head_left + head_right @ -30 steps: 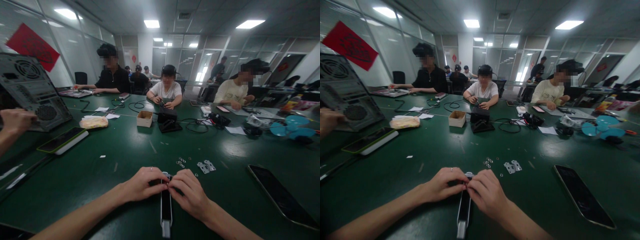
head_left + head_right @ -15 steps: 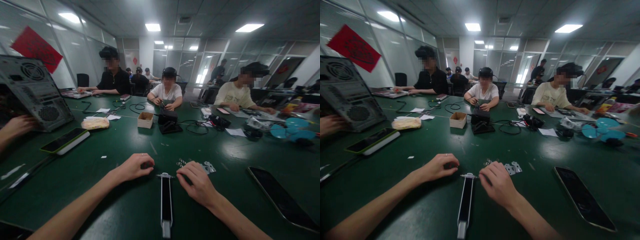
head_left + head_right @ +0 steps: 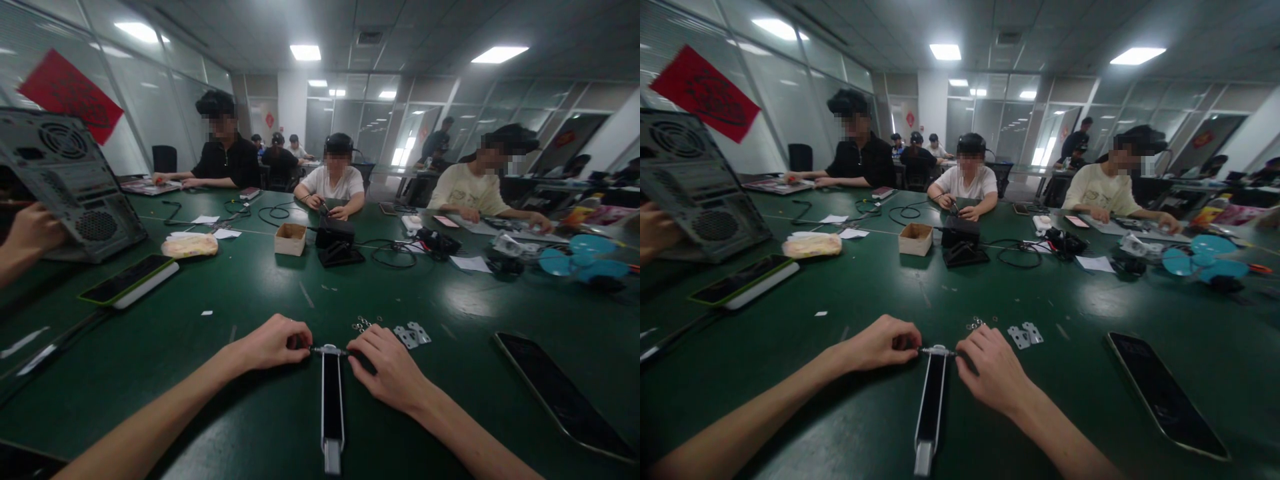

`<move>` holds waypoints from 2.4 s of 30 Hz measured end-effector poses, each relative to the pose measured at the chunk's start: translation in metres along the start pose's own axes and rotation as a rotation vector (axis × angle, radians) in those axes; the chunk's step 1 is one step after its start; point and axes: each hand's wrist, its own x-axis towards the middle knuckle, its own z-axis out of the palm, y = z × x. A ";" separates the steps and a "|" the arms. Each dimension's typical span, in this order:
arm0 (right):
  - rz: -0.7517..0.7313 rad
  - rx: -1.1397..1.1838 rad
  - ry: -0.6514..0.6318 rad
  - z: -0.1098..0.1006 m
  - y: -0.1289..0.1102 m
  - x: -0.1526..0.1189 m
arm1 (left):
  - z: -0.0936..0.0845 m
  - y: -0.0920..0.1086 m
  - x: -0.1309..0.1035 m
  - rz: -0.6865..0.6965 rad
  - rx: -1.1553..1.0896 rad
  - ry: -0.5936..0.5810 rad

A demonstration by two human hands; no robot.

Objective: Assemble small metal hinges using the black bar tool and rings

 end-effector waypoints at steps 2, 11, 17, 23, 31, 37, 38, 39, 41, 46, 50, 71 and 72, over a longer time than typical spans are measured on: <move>-0.011 0.001 0.001 0.001 0.000 0.000 | 0.002 0.001 0.000 -0.014 -0.006 0.002; -0.041 -0.004 -0.005 0.005 0.001 0.000 | 0.006 0.003 0.001 -0.061 -0.050 0.015; -0.009 -0.005 -0.037 0.004 -0.001 0.001 | 0.010 0.002 0.002 -0.103 -0.069 0.016; -0.022 0.003 -0.014 0.007 -0.001 0.000 | 0.015 0.006 0.003 -0.135 -0.095 0.043; -0.047 0.005 -0.014 0.005 0.001 0.002 | 0.021 0.004 0.003 -0.085 -0.028 0.052; 0.091 -0.056 0.056 -0.012 0.023 0.003 | 0.019 0.001 0.003 -0.053 0.009 0.037; 0.129 -0.076 0.056 -0.013 0.027 0.003 | 0.019 0.001 0.003 -0.051 0.009 0.030; 0.166 -0.098 0.045 -0.013 0.031 0.003 | 0.019 0.002 0.003 -0.048 0.006 0.026; 0.215 -0.139 -0.002 -0.011 0.036 0.003 | 0.019 0.002 0.004 -0.046 0.010 0.028; 0.246 -0.162 -0.081 -0.006 0.036 0.004 | 0.020 0.003 0.005 -0.054 0.038 0.042; 0.252 -0.152 -0.088 -0.006 0.034 0.005 | 0.019 0.005 0.004 -0.061 0.032 0.034; 0.214 -0.214 -0.090 -0.002 0.030 0.009 | 0.018 0.007 0.004 -0.040 0.046 0.038; 0.206 -0.224 -0.093 -0.002 0.030 0.009 | 0.017 0.007 0.004 -0.042 0.049 0.038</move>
